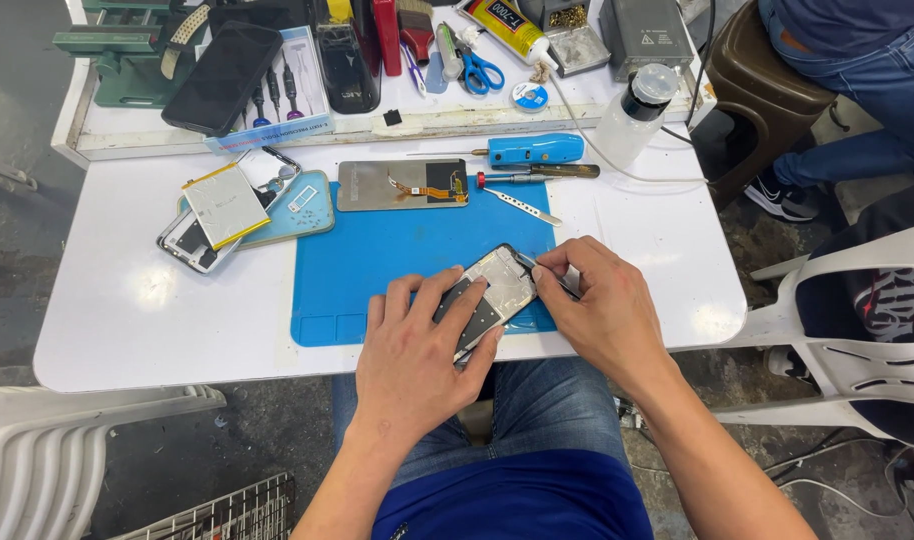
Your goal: The person is repairing a mobile phone by disassembling it, removing adhesive tape, and securing internal components using a screwdriver.
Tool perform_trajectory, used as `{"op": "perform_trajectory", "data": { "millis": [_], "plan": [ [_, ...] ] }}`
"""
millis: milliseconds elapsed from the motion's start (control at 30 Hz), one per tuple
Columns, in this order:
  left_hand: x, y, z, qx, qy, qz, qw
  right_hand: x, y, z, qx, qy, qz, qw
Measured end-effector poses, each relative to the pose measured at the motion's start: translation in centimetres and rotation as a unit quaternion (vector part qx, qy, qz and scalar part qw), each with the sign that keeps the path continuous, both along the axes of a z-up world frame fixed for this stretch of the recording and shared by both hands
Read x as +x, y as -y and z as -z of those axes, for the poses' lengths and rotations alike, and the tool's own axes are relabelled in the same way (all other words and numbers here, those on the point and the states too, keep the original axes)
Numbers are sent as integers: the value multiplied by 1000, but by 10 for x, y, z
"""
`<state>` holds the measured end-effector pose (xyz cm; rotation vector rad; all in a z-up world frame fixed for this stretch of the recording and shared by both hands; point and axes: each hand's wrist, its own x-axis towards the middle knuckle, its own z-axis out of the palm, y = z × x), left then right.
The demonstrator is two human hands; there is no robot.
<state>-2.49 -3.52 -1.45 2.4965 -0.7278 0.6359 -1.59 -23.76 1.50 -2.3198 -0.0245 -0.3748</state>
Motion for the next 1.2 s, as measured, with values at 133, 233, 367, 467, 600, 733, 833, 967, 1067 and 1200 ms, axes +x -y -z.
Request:
{"op": "perform_trajectory", "data": {
  "millis": [133, 233, 367, 467, 600, 733, 833, 967, 1067, 1200],
  "plan": [
    [0, 0, 1, 0, 4, -2, 1000, -1, 0, 0, -1, 0, -1, 1000],
    [0, 0, 0, -7, 6, 2, 1000, -5, 3, 2, 3, 0, 2, 1000],
    [1, -1, -1, -4, 0, 8, 1000, -3, 0, 2, -1, 12, 1, 1000],
    [1, -1, -2, 0, 4, 6, 1000, 3, -4, 3, -20, 23, -6, 1000],
    [1, -1, -4, -1, -1, 10, 1000, 6, -3, 5, -15, 30, -11, 999],
    [0, 0, -3, 0, -1, 8, 1000, 5, 0, 12, -25, 36, -12, 999],
    [1, 0, -2, 3, -7, 8, 1000, 5, -2, 8, -31, 38, -11, 999],
    [0, 0, -4, 2, -6, 8, 1000, 4, -2, 8, -41, 37, -11, 998],
    [-2, 2, -4, 5, 2, 8, 1000, 2, -1, 11, -42, 35, -10, 998],
    [-3, 7, -3, 4, 12, -5, 1000, 4, -1, 9, -50, 41, -10, 998]
  ]
}}
